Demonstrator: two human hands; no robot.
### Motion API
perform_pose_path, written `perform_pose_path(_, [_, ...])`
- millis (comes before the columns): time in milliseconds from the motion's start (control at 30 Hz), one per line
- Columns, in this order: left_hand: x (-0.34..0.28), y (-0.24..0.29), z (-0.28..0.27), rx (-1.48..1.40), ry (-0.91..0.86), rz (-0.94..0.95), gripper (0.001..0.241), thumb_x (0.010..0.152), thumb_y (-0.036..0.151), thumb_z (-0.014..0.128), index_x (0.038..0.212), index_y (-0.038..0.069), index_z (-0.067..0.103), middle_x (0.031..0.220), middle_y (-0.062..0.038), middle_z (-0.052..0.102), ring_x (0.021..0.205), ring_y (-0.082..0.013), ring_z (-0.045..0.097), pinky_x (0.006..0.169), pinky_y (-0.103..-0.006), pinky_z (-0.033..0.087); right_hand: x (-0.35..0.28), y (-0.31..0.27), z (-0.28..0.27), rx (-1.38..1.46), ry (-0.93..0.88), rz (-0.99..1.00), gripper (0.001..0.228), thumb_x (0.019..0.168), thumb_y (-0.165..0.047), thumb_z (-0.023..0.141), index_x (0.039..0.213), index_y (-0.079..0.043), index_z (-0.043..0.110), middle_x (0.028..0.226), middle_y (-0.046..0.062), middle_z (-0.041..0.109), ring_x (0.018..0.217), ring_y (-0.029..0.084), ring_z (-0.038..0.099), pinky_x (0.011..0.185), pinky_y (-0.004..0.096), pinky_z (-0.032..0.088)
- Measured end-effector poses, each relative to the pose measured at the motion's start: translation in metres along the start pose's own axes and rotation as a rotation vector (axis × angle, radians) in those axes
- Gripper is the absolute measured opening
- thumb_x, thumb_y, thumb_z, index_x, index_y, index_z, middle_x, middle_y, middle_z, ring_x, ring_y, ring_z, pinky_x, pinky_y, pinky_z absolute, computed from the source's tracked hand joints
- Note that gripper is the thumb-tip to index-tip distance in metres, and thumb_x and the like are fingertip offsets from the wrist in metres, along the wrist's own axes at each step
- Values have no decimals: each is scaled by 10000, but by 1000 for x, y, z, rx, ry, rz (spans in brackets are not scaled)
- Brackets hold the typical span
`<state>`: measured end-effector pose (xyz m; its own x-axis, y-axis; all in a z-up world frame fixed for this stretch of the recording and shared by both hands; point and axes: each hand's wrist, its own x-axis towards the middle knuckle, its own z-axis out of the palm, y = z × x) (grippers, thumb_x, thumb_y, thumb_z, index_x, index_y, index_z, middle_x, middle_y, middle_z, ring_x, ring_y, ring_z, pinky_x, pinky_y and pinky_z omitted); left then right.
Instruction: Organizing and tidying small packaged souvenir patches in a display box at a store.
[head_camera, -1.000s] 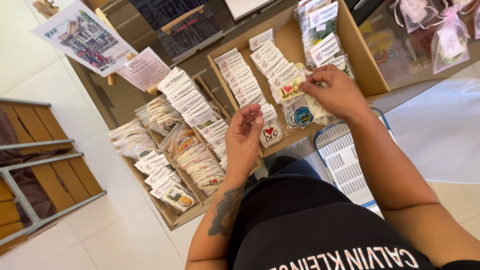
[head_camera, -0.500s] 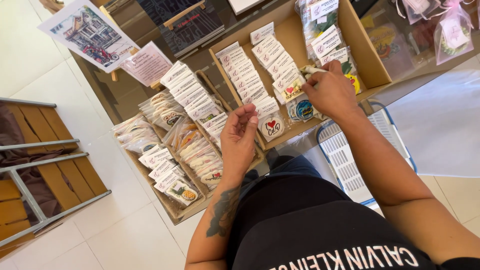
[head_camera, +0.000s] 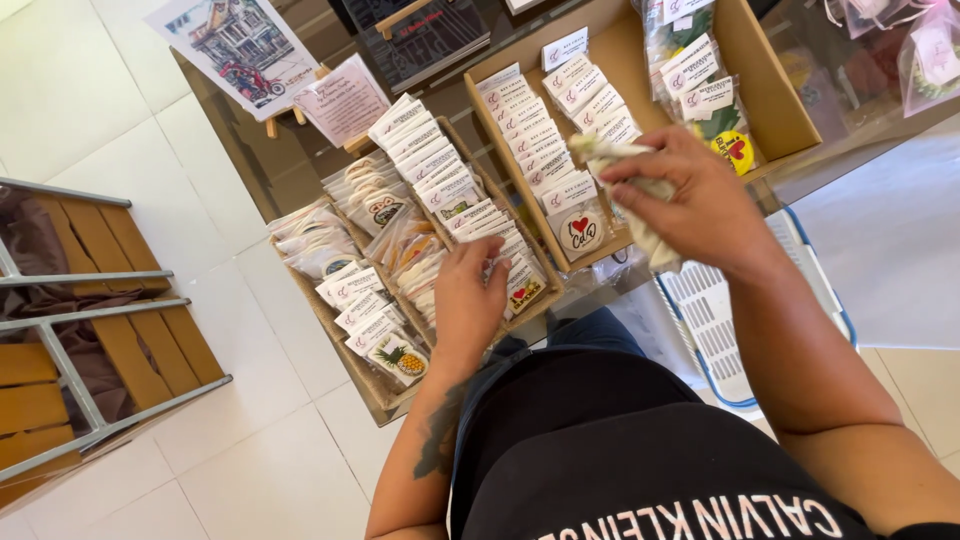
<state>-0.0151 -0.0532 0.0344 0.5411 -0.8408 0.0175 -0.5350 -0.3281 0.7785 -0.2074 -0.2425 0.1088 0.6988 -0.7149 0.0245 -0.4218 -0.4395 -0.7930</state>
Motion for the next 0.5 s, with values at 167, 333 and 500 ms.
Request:
perform_pose_path(167, [-19, -14, 4, 248, -55, 127, 209, 862, 204, 760, 1060, 146, 728, 940, -78, 679, 927, -313, 665, 801, -412, 526, -13, -63, 30, 166, -151, 0, 444, 877, -34, 697, 1310, -134, 697, 1092, 289, 642, 1026, 476, 648, 917, 571, 497])
perform_pose_path(333, [-32, -21, 9, 400, -32, 184, 292, 804, 252, 810, 1066, 170, 711, 980, -80, 664, 957, -322, 634, 791, -434, 503, -19, -65, 55, 52, -228, -49, 755, 832, -33, 714, 1538, -91, 454, 1113, 362, 642, 1090, 606, 602, 911, 668, 468])
perform_pose_path(500, [-41, -31, 17, 452, -17, 284, 196, 819, 225, 714, 987, 179, 625, 930, -64, 648, 970, -312, 627, 781, -417, 490, -19, -47, 69, -158, -306, 53, 263, 856, -184, 749, 1109, -130, 795, 1069, 226, 692, 981, 455, 700, 860, 534, 543])
